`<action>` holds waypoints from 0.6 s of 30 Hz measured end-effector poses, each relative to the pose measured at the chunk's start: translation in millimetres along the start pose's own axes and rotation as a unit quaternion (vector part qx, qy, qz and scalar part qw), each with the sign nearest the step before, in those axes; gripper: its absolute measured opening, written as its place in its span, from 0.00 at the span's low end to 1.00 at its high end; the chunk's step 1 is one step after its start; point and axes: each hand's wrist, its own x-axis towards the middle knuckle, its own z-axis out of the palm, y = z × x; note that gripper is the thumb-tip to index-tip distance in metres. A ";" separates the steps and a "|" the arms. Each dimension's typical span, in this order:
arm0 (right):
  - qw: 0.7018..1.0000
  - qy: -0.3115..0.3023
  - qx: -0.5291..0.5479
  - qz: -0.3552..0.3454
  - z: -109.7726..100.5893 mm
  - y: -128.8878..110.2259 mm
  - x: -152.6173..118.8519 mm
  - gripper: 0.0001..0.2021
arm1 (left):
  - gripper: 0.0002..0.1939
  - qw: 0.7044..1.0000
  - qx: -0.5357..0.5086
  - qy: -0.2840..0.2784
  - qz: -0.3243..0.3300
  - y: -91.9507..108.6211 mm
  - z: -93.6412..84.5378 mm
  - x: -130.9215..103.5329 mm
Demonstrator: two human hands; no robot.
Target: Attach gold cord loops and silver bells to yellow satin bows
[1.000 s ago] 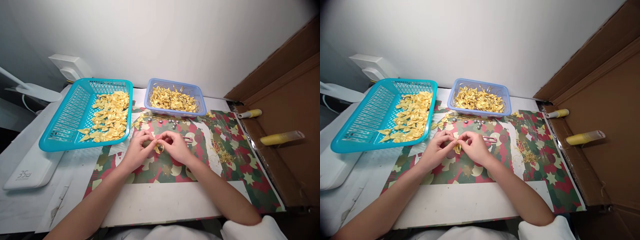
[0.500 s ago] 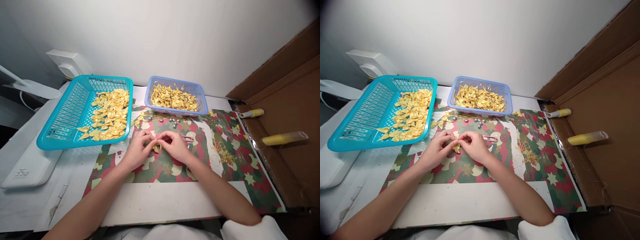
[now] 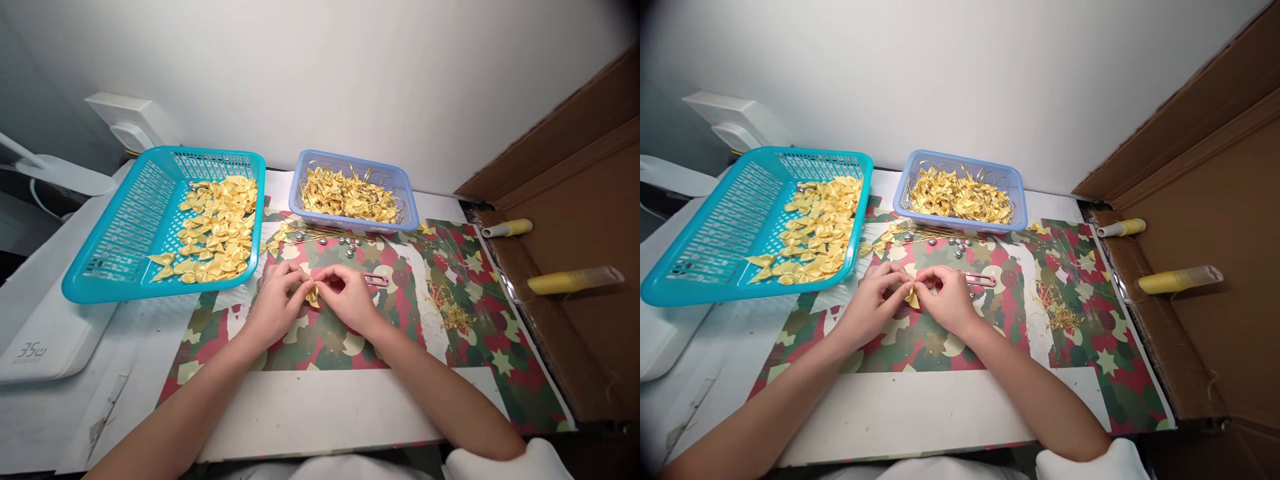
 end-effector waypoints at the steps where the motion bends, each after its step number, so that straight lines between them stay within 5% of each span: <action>1: 1.000 -0.001 0.009 -0.001 -1.0 0.0 0.0 0.02 | 0.12 1.000 0.003 0.009 0.006 0.3 -0.1 -0.7; 9: 0.995 -0.033 0.088 -0.016 -9.6 1.3 3.3 0.06 | 0.11 0.996 0.032 0.069 0.043 2.9 -0.6 -5.0; 18: 0.988 -0.059 0.140 0.005 -8.0 4.9 4.1 0.07 | 0.10 0.997 -0.031 0.061 0.031 -0.7 1.0 -5.0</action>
